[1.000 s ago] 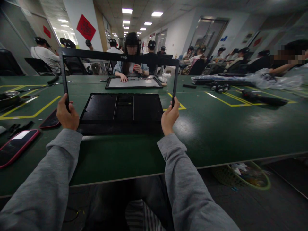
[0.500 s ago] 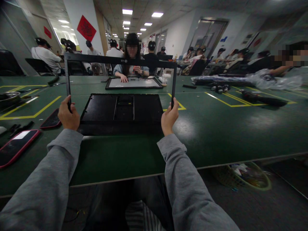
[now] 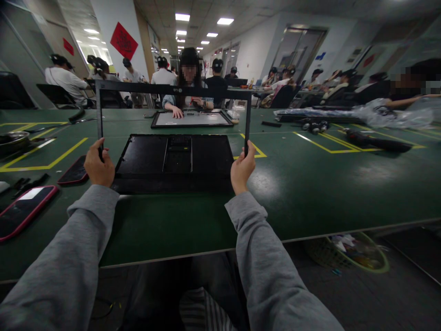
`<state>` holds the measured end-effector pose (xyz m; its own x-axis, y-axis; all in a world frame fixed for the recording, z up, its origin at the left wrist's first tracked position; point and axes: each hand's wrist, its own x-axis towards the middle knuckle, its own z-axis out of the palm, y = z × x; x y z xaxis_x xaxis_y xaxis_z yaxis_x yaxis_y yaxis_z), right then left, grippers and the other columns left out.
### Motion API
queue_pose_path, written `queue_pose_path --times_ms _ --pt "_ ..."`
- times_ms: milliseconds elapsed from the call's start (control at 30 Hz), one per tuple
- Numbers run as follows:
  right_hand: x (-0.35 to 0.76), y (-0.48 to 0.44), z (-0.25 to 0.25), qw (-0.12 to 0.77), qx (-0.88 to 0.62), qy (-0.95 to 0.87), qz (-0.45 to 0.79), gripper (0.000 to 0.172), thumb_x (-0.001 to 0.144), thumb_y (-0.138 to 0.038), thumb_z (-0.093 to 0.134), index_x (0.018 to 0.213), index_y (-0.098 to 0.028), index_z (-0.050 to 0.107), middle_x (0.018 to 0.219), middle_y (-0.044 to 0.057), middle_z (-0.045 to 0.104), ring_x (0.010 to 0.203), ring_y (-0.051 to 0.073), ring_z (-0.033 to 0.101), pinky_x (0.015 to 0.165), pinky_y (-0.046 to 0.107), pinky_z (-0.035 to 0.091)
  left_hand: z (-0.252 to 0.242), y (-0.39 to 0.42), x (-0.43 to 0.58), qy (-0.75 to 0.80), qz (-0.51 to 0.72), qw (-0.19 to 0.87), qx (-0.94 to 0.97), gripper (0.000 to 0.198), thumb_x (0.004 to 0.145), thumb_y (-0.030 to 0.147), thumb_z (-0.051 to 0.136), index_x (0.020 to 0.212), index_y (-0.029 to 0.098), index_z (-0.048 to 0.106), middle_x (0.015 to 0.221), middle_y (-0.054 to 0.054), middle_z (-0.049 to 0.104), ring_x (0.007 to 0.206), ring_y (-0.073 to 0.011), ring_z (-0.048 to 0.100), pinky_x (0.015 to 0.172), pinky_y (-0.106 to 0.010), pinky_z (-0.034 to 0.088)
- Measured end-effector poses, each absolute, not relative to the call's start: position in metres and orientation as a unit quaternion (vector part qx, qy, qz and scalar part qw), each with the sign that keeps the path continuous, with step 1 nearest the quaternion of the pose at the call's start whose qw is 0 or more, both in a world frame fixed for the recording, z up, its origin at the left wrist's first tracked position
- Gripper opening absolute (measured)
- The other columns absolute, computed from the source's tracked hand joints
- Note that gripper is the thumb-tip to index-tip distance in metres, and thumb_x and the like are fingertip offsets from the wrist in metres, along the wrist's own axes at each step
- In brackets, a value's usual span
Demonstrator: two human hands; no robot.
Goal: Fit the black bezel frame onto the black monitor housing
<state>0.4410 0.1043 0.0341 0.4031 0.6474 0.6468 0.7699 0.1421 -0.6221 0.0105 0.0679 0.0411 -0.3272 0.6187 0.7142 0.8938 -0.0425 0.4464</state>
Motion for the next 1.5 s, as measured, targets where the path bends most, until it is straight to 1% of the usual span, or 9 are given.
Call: queue_pose_path --times_ms 133,333,467,633,767,900,1133,1267,1500 --pt "0.440 0.103 0.036 0.527 -0.654 -0.541 -0.042 0.061 0.095 -0.014 0.031 0.156 -0.019 0.033 0.145 0.019 0.054 0.133 0.029 0.055 0.108 0.051 0.045 0.042 0.068 0.011 -0.694 -0.432 0.157 -0.554 0.053 0.099 0.027 0.027 0.148 0.018 0.045 0.142 -0.014 0.058 0.141 -0.0229 0.046 0.118 -0.044 0.036" --pt "0.444 0.110 0.029 0.551 -0.638 -0.537 -0.041 0.059 0.094 -0.011 0.027 0.151 -0.016 0.037 0.144 0.018 0.056 0.131 0.025 0.058 0.110 0.047 0.044 0.037 0.071 0.007 -0.678 -0.435 0.180 -0.565 0.051 0.100 0.027 0.026 0.145 0.016 0.049 0.142 -0.014 0.059 0.143 -0.0190 0.044 0.119 -0.040 0.035" --pt "0.449 0.119 0.020 0.597 -0.599 -0.532 -0.032 0.054 0.094 -0.014 0.032 0.147 -0.018 0.042 0.142 0.016 0.058 0.129 0.024 0.059 0.111 0.047 0.044 0.031 0.075 0.003 -0.629 -0.490 0.177 -0.577 0.048 0.100 0.027 0.032 0.139 0.014 0.055 0.141 -0.016 0.059 0.140 -0.0209 0.047 0.119 -0.040 0.034" --pt "0.455 0.129 0.011 0.638 -0.563 -0.525 -0.033 0.046 0.096 -0.023 0.039 0.141 -0.021 0.049 0.137 0.014 0.061 0.125 0.025 0.062 0.111 0.050 0.044 0.030 0.079 0.002 -0.613 -0.530 0.138 -0.569 0.043 0.096 0.024 0.037 0.133 0.020 0.060 0.139 -0.012 0.061 0.140 -0.0233 0.047 0.120 -0.043 0.033" --pt "0.454 0.127 0.012 0.633 -0.567 -0.527 -0.040 0.044 0.096 -0.023 0.039 0.139 -0.022 0.050 0.135 0.014 0.062 0.127 0.025 0.060 0.111 0.050 0.044 0.030 0.078 0.003 -0.614 -0.529 0.140 -0.568 0.041 0.096 0.024 0.037 0.128 0.020 0.063 0.133 -0.012 0.064 0.138 -0.0222 0.049 0.119 -0.042 0.034" --pt "0.453 0.124 0.014 0.625 -0.574 -0.527 -0.039 0.044 0.095 -0.020 0.039 0.137 -0.022 0.051 0.135 0.014 0.063 0.130 0.026 0.058 0.111 0.051 0.043 0.028 0.079 0.002 -0.623 -0.514 0.148 -0.571 0.041 0.096 0.023 0.037 0.127 0.019 0.063 0.132 -0.012 0.064 0.137 -0.0218 0.050 0.118 -0.041 0.035" --pt "0.455 0.127 0.011 0.597 -0.601 -0.530 -0.024 0.047 0.093 -0.017 0.038 0.138 -0.021 0.051 0.134 0.014 0.064 0.121 0.025 0.063 0.108 0.049 0.045 0.027 0.081 0.000 -0.624 -0.501 0.151 -0.581 0.040 0.095 0.021 0.039 0.127 0.017 0.063 0.137 -0.014 0.062 0.136 -0.0231 0.051 0.116 -0.042 0.036" --pt "0.455 0.126 0.010 0.583 -0.613 -0.532 -0.017 0.047 0.092 -0.017 0.038 0.138 -0.020 0.051 0.131 0.015 0.065 0.118 0.026 0.065 0.105 0.049 0.046 0.023 0.083 -0.001 -0.631 -0.495 0.137 -0.582 0.041 0.094 0.020 0.039 0.128 0.018 0.063 0.136 -0.013 0.062 0.136 -0.0226 0.051 0.117 -0.041 0.036" --pt "0.456 0.129 0.007 0.586 -0.614 -0.528 -0.024 0.049 0.085 -0.013 0.041 0.131 -0.019 0.057 0.129 0.016 0.068 0.119 0.026 0.064 0.104 0.048 0.047 0.015 0.086 -0.003 -0.642 -0.476 0.117 -0.589 0.041 0.094 0.020 0.037 0.123 0.020 0.067 0.132 -0.010 0.065 0.137 -0.0217 0.050 0.116 -0.041 0.037"
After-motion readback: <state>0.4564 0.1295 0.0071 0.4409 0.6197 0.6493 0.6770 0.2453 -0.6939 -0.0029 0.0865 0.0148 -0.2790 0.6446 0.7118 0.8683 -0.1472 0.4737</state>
